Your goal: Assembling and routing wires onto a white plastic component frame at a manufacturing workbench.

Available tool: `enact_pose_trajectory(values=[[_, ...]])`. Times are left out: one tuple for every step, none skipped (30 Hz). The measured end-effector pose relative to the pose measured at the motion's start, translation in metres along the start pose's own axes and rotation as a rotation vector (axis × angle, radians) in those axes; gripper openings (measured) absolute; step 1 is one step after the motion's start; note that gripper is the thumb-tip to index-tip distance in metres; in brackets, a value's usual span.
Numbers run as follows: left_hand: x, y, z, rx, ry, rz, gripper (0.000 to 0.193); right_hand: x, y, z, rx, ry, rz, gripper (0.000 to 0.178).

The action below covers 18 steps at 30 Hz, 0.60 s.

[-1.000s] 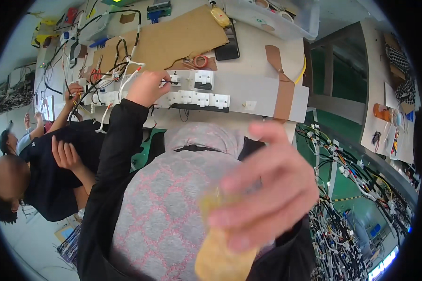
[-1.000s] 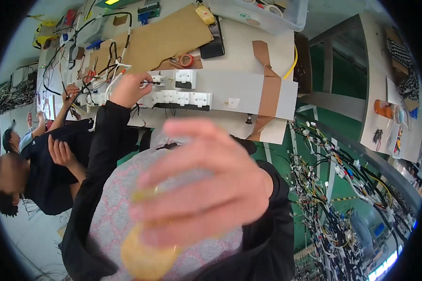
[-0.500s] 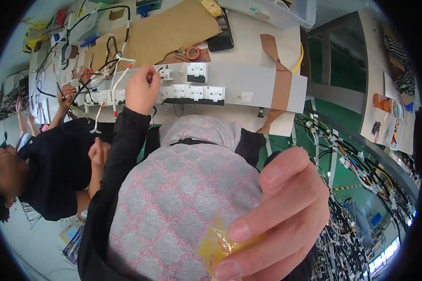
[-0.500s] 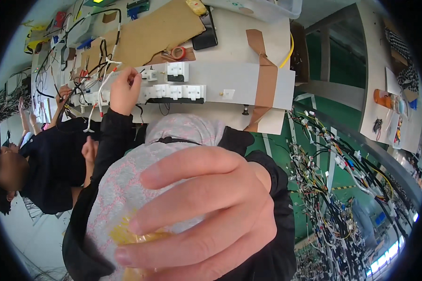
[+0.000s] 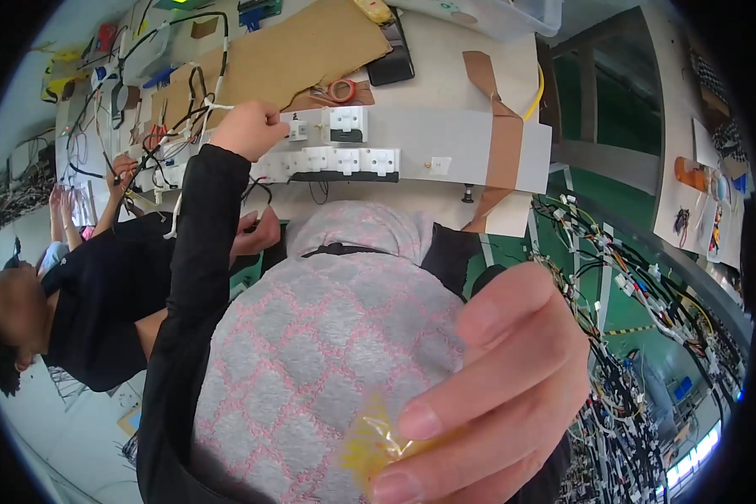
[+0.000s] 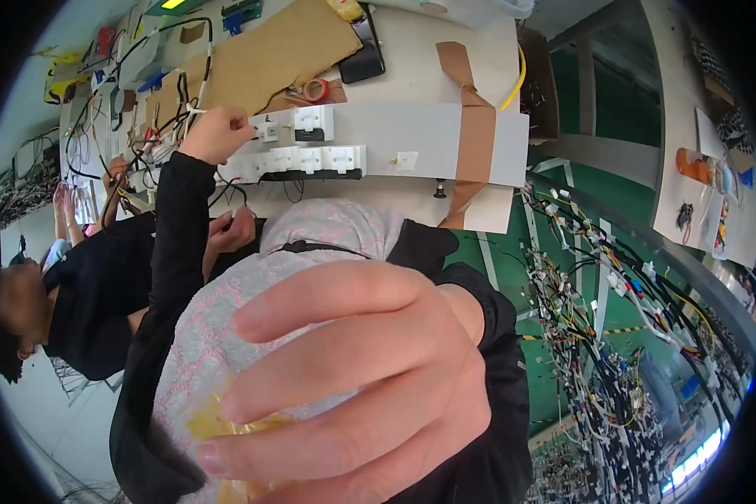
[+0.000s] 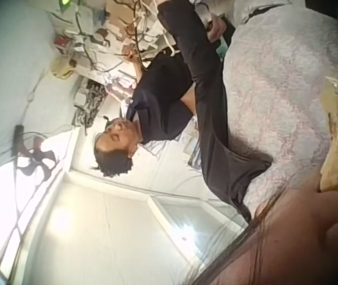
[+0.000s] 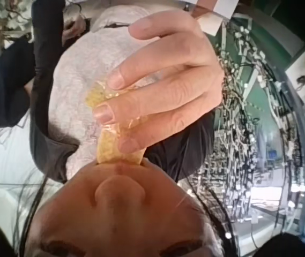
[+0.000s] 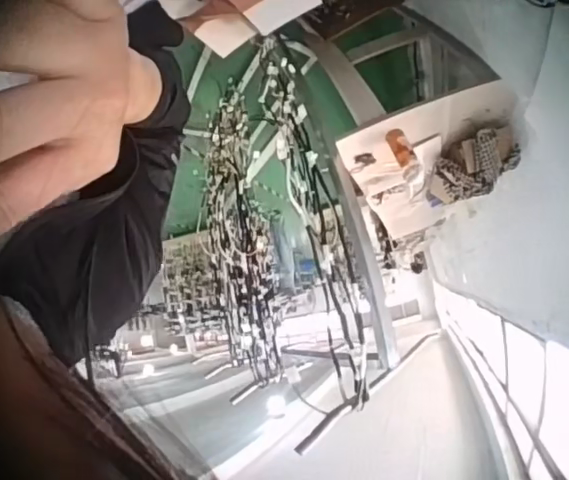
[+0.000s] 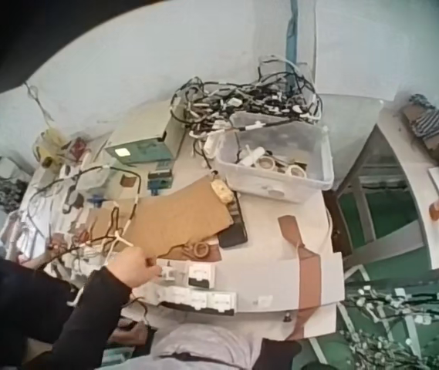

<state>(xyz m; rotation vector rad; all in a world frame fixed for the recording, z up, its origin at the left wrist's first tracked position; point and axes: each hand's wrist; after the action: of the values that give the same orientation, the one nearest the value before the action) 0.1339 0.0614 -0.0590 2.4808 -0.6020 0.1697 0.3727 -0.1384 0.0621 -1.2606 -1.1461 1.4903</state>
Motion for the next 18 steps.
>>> enact_pose_trajectory(values=[[-0.002,-0.002,0.0,0.0,-0.005,0.005,0.023,-0.007,-0.001,0.002,0.003,0.005,-0.004,0.013],[-0.009,-0.006,0.001,-0.029,-0.032,0.062,0.022,-0.003,-0.002,0.005,0.006,0.011,-0.007,0.013],[-0.015,-0.01,0.001,-0.058,-0.059,0.118,0.021,-0.002,0.0,0.001,0.009,0.016,-0.01,0.013],[-0.022,-0.013,0.002,-0.06,-0.063,0.122,0.021,-0.004,0.001,-0.001,0.012,0.021,-0.012,0.013],[-0.028,-0.016,0.002,-0.068,-0.05,0.164,0.02,-0.003,0.001,-0.001,0.015,0.026,-0.014,0.013],[-0.031,-0.018,0.002,-0.076,-0.037,0.206,0.019,-0.004,0.001,-0.002,0.017,0.031,-0.016,0.013],[-0.026,-0.018,-0.001,-0.078,-0.038,0.208,0.019,-0.007,-0.001,0.006,0.019,0.033,-0.016,0.013],[-0.016,-0.015,-0.007,-0.142,-0.021,0.125,0.019,-0.005,-0.001,0.007,0.021,0.035,-0.016,0.013],[-0.01,-0.015,-0.01,-0.206,-0.005,0.043,0.019,-0.007,0.0,0.003,0.022,0.037,-0.016,0.014],[-0.008,-0.015,-0.011,-0.206,-0.006,0.04,0.019,-0.006,-0.001,0.005,0.025,0.035,-0.017,0.014],[-0.007,-0.018,-0.011,-0.237,0.022,-0.012,0.022,-0.009,-0.001,0.004,0.027,0.033,-0.019,0.014],[-0.007,-0.019,-0.011,-0.268,0.05,-0.064,0.025,-0.009,0.0,0.002,0.029,0.03,-0.022,0.014],[-0.018,-0.021,-0.006,-0.265,0.048,-0.068,0.025,-0.009,-0.001,0.006,0.032,0.026,-0.026,0.014],[-0.018,-0.017,0.004,-0.147,-0.045,0.048,0.023,-0.008,0.001,-0.002,0.032,0.027,-0.028,0.014],[-0.02,-0.009,0.014,-0.026,-0.138,0.164,0.02,-0.008,-0.001,0.003,0.032,0.027,-0.032,0.014],[-0.014,0.002,0.026,0.098,-0.232,0.276,0.018,-0.011,-0.001,0.001,0.033,0.024,-0.038,0.015],[-0.014,0.01,0.04,0.218,-0.315,0.392,0.016,-0.014,-0.002,-0.002,0.027,0.024,-0.034,0.015],[-0.013,0.018,0.053,0.34,-0.398,0.506,0.014,-0.012,-0.004,0.001,0.022,0.024,-0.03,0.015]])
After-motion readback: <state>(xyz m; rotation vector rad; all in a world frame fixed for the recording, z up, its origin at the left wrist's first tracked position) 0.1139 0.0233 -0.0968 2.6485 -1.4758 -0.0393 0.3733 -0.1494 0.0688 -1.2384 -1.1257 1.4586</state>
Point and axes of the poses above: each hand's wrist, its own y-axis away from the middle knuckle, its own z-axis out of the palm, x = y × z, and after that the axes turned 4 degrees about -y, right-handed
